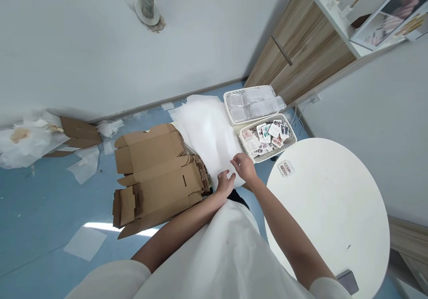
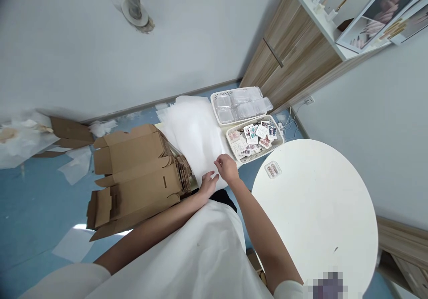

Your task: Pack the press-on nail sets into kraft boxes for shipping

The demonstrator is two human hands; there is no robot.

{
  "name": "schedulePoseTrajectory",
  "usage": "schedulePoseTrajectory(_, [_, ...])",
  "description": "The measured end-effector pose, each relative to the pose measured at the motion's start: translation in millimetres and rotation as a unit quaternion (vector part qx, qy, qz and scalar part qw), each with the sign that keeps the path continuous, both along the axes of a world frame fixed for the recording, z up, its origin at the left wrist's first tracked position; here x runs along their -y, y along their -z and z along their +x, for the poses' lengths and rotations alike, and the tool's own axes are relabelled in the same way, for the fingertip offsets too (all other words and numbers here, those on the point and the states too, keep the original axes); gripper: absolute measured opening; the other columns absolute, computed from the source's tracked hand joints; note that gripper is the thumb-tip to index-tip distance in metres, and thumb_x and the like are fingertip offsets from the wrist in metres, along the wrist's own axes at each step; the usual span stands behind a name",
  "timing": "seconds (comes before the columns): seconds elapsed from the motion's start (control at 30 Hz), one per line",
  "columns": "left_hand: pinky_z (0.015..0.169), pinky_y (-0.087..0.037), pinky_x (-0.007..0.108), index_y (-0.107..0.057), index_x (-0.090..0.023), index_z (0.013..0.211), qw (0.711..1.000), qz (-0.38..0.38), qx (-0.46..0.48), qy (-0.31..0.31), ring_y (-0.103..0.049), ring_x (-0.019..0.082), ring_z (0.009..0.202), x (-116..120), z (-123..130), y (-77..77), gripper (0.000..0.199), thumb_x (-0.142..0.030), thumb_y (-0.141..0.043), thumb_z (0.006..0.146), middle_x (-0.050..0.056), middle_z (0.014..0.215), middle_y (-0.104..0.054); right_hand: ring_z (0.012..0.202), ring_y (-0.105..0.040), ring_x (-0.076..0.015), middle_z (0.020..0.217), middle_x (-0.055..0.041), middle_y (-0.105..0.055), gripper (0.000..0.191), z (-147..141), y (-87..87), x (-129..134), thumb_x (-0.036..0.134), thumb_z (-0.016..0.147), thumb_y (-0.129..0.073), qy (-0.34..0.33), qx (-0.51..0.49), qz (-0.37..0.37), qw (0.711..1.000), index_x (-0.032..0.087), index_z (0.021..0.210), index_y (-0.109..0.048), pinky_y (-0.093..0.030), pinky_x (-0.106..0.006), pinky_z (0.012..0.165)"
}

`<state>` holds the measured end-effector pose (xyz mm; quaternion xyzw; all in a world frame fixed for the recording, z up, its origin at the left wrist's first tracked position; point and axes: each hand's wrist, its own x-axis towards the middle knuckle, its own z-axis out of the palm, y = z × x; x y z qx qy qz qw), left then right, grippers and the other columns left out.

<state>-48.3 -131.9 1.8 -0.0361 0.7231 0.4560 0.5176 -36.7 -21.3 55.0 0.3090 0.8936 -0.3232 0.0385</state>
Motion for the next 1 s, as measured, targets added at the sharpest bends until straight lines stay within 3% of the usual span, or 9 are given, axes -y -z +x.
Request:
schedulePoseTrajectory(0.1, [0.099, -0.028, 0.032, -0.039, -0.018, 0.12, 1.0, -0.014, -0.009, 0.01, -0.033, 0.023, 0.122, 0.0, -0.2, -2.9, 0.05, -0.046, -0.043, 0.078, 0.013, 0.134, -0.025, 0.07, -0.054, -0.0153, 0.097, -0.0055, -0.056, 0.037, -8.5, -8.1, 3.3, 0.01, 0.076, -0.036, -0.062, 0.008, 0.058, 0.996, 0.023, 0.106, -0.052, -0.04, -0.026, 0.057])
schedulePoseTrajectory(0.2, [0.102, -0.023, 0.034, -0.037, -0.02, 0.121, 0.998, -0.049, -0.027, 0.02, -0.022, 0.026, 0.127, -1.4, 1.9, -3.7, 0.052, -0.046, -0.045, 0.077, 0.011, 0.137, -0.019, 0.071, -0.056, -0.0167, 0.11, -0.0076, -0.053, 0.054, -7.0, -12.5, -0.6, 0.002, 0.07, -0.035, -0.058, 0.069, 0.105, 0.99, 0.025, 0.118, -0.045, -0.039, -0.027, 0.055])
schedulePoseTrajectory(0.3, [0.103, -0.02, 0.036, -0.034, -0.02, 0.123, 0.996, -0.077, -0.039, 0.035, -0.019, 0.027, 0.128, -2.1, 5.5, -2.7, 0.055, -0.046, -0.045, 0.076, 0.011, 0.139, -0.013, 0.072, -0.058, -0.0181, 0.114, -0.0083, -0.052, 0.053, 1.9, -18.4, -8.2, 0.001, 0.07, -0.035, -0.037, 0.102, 0.158, 0.981, 0.024, 0.116, -0.048, -0.04, -0.028, 0.056])
schedulePoseTrajectory(0.4, [0.103, -0.019, 0.034, -0.03, -0.019, 0.126, 0.995, -0.083, -0.038, 0.045, -0.019, 0.026, 0.128, -1.4, 9.7, -2.0, 0.058, -0.046, -0.043, 0.077, 0.012, 0.14, -0.011, 0.083, -0.058, -0.0196, 0.117, -0.0062, -0.052, 0.052, 12.5, -28.7, -12.3, 0.002, 0.073, -0.032, -0.054, 0.049, 0.198, 0.977, 0.024, 0.118, -0.046, -0.043, -0.029, 0.064])
schedulePoseTrajectory(0.57, [0.105, -0.016, 0.03, -0.019, -0.014, 0.131, 0.995, -0.073, -0.044, 0.045, -0.015, 0.022, 0.131, -3.9, 17.5, -4.9, 0.061, -0.047, -0.032, 0.082, 0.015, 0.141, -0.01, 0.09, -0.057, -0.0193, 0.115, -0.0036, -0.055, 0.051, 35.0, -49.1, -13.2, 0.001, 0.074, -0.031, -0.055, 0.032, 0.201, 0.978, 0.024, 0.116, -0.049, -0.045, -0.029, 0.068])
schedulePoseTrajectory(0.8, [0.105, -0.02, 0.029, -0.004, -0.015, 0.135, 0.997, -0.023, -0.043, 0.065, -0.013, 0.02, 0.131, -17.8, 37.9, -10.3, 0.069, -0.056, -0.023, 0.082, 0.011, 0.144, -0.002, 0.094, -0.056, -0.0182, 0.116, -0.0038, -0.055, 0.043, 107.3, -71.1, -21.3, 0.004, 0.078, -0.032, -0.001, 0.0, 0.207, 0.978, 0.026, 0.106, -0.056, -0.045, -0.031, 0.074])
schedulePoseTrajectory(1.0, [0.104, -0.022, 0.032, 0.002, -0.018, 0.136, 0.988, -0.001, -0.074, 0.138, -0.012, 0.023, 0.131, -32.9, 65.3, -11.2, 0.079, -0.062, -0.029, 0.078, 0.011, 0.145, 0.004, 0.095, -0.056, -0.0179, 0.111, -0.0039, -0.057, 0.036, 193.9, -85.8, -12.3, 0.012, 0.08, -0.035, 0.173, -0.073, 0.184, 0.965, 0.026, 0.105, -0.057, -0.048, -0.032, 0.073])
